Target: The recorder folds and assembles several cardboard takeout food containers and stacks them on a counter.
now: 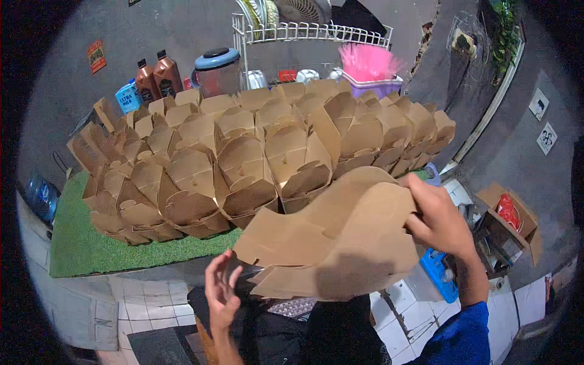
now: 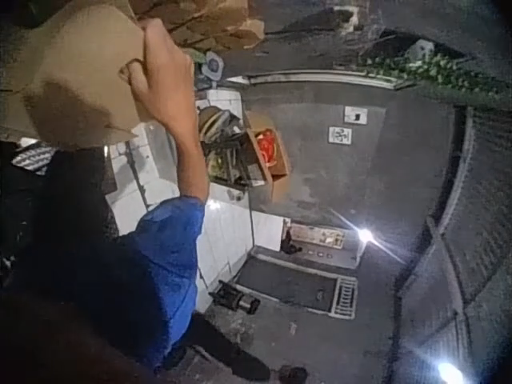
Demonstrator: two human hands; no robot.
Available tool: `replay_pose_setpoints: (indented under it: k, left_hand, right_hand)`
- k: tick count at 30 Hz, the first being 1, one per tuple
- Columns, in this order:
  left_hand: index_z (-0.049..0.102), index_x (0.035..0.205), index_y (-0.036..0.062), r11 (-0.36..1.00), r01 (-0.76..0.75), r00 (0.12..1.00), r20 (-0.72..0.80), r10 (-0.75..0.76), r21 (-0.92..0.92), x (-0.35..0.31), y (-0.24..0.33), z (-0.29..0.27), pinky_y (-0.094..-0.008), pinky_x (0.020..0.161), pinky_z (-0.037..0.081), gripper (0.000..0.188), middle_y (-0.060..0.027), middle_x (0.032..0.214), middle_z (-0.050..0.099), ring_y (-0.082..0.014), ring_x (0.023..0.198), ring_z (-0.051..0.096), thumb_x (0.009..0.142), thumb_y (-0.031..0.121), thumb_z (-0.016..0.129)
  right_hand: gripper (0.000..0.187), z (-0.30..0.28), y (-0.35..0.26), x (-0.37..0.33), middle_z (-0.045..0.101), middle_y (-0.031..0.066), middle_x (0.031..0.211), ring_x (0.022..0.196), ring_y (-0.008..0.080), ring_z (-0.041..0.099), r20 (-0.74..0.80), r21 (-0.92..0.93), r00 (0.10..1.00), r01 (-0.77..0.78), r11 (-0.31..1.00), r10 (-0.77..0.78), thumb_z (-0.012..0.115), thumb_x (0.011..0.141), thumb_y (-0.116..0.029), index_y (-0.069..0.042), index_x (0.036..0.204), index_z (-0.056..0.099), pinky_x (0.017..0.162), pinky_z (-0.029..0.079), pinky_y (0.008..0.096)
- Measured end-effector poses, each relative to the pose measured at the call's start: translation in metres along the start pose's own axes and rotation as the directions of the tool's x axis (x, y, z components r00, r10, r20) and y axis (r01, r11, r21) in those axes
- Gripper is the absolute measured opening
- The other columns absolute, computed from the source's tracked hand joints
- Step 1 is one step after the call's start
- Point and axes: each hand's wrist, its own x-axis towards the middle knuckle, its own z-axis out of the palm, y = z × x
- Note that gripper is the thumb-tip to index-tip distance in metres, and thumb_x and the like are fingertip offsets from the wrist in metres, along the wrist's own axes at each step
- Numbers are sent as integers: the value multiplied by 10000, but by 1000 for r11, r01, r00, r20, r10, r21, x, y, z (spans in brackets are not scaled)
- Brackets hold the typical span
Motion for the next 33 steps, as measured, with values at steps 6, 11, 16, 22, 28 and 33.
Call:
replay_pose_setpoints:
  k: [6, 11, 16, 22, 28, 33]
  left_hand:
    - [-16, 1486, 85, 903, 223, 975, 78, -209, -368, -41, -39, 58, -451, 1100, 275, 1352, -188, 1442, 333, -294, 1332, 344, 556, 474, 884]
    - [-76, 1494, 142, 819, 300, 953, 126, -274, -489, -54, -67, 81, -427, 1078, 320, 1366, -139, 1442, 333, -265, 1327, 350, 567, 343, 908]
    - [51, 1486, 146, 725, 442, 890, 154, -430, -528, -51, -83, 86, -421, 1052, 361, 1055, -188, 1449, 339, -298, 1327, 364, 745, 233, 797]
    - [208, 1436, 135, 649, 446, 874, 143, -465, -616, -78, -86, 78, -473, 1034, 390, 683, -177, 1429, 382, -309, 1312, 388, 899, 239, 618]
    - [301, 1382, 84, 722, 400, 873, -5, -487, -564, -92, -89, 76, -421, 1040, 389, 647, -144, 1322, 491, -245, 1212, 486, 845, 82, 661]
    - [327, 1352, 73, 664, 541, 765, -27, -644, -517, -93, -89, 74, -351, 996, 399, 568, -86, 1218, 532, -184, 1172, 503, 868, 54, 624]
  right_hand:
    - [230, 2, 8, -28, 568, 159, 805, 704, 262, 606, 111, 369, 964, -266, 891, 241, 553, 756, -27, 13, 980, 516, 634, 460, 351]
    - [245, 3, 19, -46, 567, 71, 781, 719, 123, 578, 317, 506, 908, -406, 762, 274, 596, 788, -60, 7, 1019, 547, 647, 472, 298]
    - [264, -8, 28, -56, 662, 90, 913, 800, 130, 638, 577, 631, 810, -361, 687, -104, 656, 823, -97, -10, 1060, 582, 688, 498, 284]
    - [249, 4, 25, -56, 642, 132, 933, 831, 265, 646, 658, 608, 677, -220, 763, -330, 614, 845, -103, -12, 1072, 562, 719, 508, 339]
    - [169, 32, 20, -51, 562, 114, 740, 717, 252, 605, 725, 644, 496, -245, 725, -477, 617, 854, -110, -5, 910, 498, 634, 465, 362]
    - [279, 46, 20, -53, 577, 103, 625, 553, 194, 600, 498, 734, 783, -152, 662, -371, 628, 898, -248, -15, 780, 530, 479, 410, 347]
